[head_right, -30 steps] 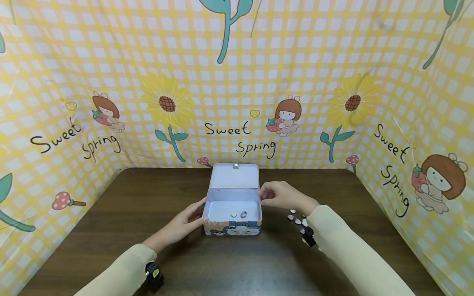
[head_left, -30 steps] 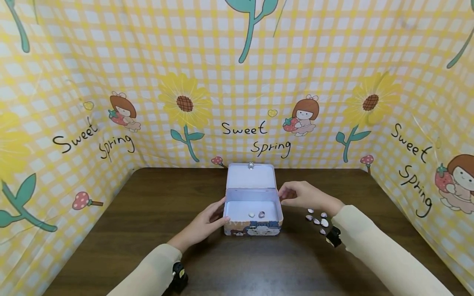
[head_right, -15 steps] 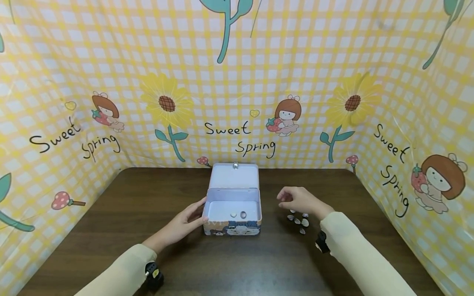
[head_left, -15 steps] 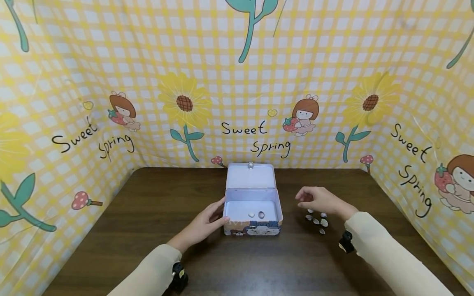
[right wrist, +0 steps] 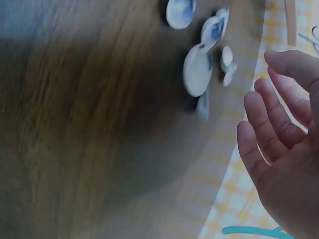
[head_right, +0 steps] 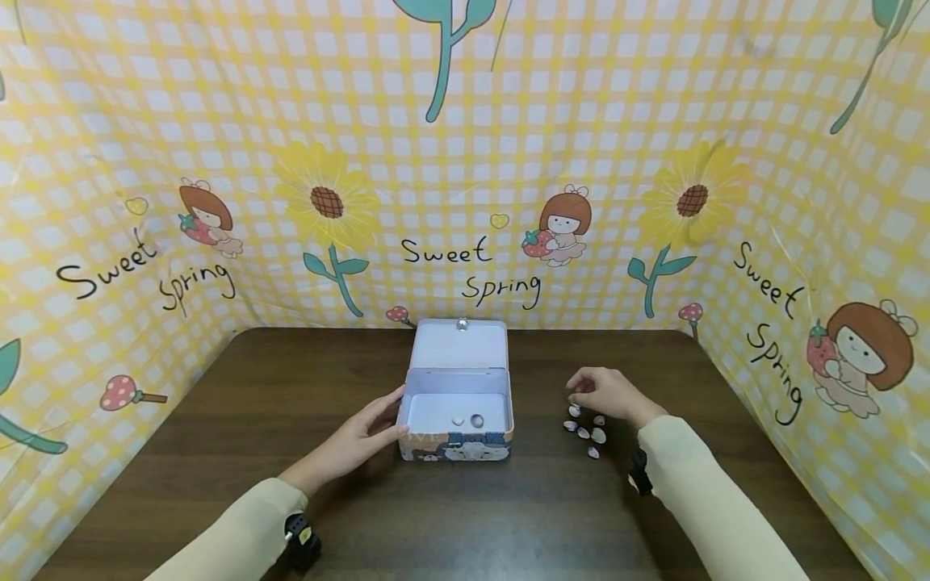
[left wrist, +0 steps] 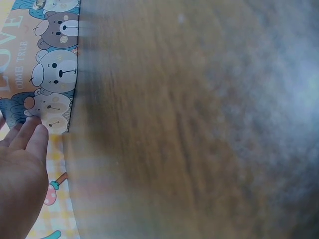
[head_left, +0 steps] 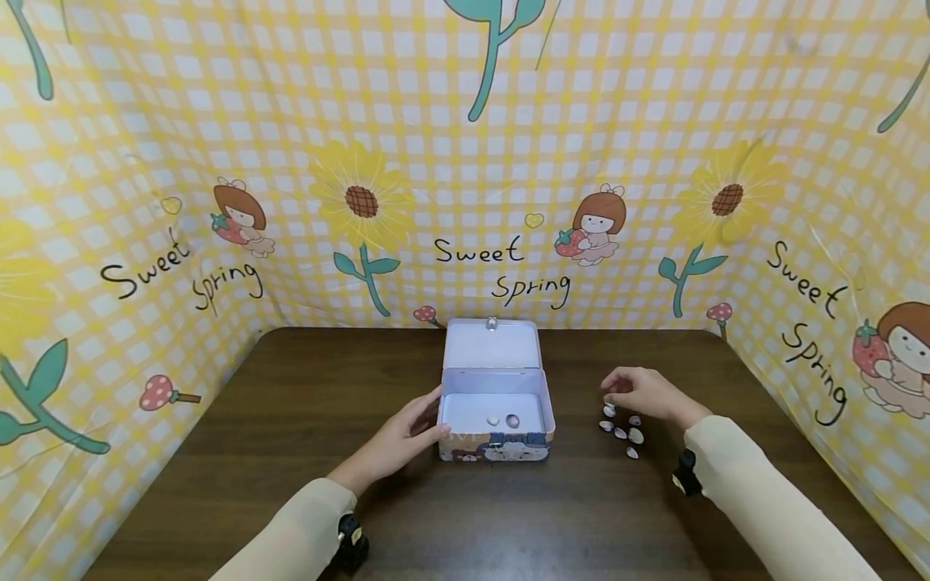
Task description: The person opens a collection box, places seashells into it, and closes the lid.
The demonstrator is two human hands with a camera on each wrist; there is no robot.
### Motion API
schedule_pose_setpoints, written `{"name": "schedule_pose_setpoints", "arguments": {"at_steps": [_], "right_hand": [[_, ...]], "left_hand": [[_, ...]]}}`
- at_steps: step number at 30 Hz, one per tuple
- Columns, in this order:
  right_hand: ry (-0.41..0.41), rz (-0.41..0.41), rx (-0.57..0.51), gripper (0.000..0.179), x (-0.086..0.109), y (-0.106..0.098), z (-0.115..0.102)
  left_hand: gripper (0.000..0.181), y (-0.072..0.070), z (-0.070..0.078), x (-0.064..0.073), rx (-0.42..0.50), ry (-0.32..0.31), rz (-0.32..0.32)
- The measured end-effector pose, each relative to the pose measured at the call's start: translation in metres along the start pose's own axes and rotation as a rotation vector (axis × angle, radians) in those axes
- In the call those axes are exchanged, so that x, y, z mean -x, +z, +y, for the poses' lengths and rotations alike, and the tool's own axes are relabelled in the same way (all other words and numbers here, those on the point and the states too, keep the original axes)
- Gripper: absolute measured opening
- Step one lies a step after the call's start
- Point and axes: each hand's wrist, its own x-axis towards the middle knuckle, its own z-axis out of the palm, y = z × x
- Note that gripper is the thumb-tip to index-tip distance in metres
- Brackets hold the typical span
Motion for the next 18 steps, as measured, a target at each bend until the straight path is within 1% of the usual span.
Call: {"name": "schedule_pose_setpoints", "arguments": {"at_steps": [5, 11, 18], "right_hand": [[0.065, -0.006, 0.003, 0.024, -0.002, 0.003, 0.007], [0.084, 0.005, 0.034, 0.025, -0.004, 0.009, 0.013], [0.100, 0.013, 0.041, 0.024, -0.006, 0.012, 0.013]], "left_hand": [[0.072, 0.000, 0.000, 0.000, 0.001, -0.004, 0.000], [0.071, 0.001, 0.001, 0.001, 0.011, 0.006, -0.003], [0.072, 0.001, 0.001, 0.000, 0.007, 0.014, -0.004]]}}
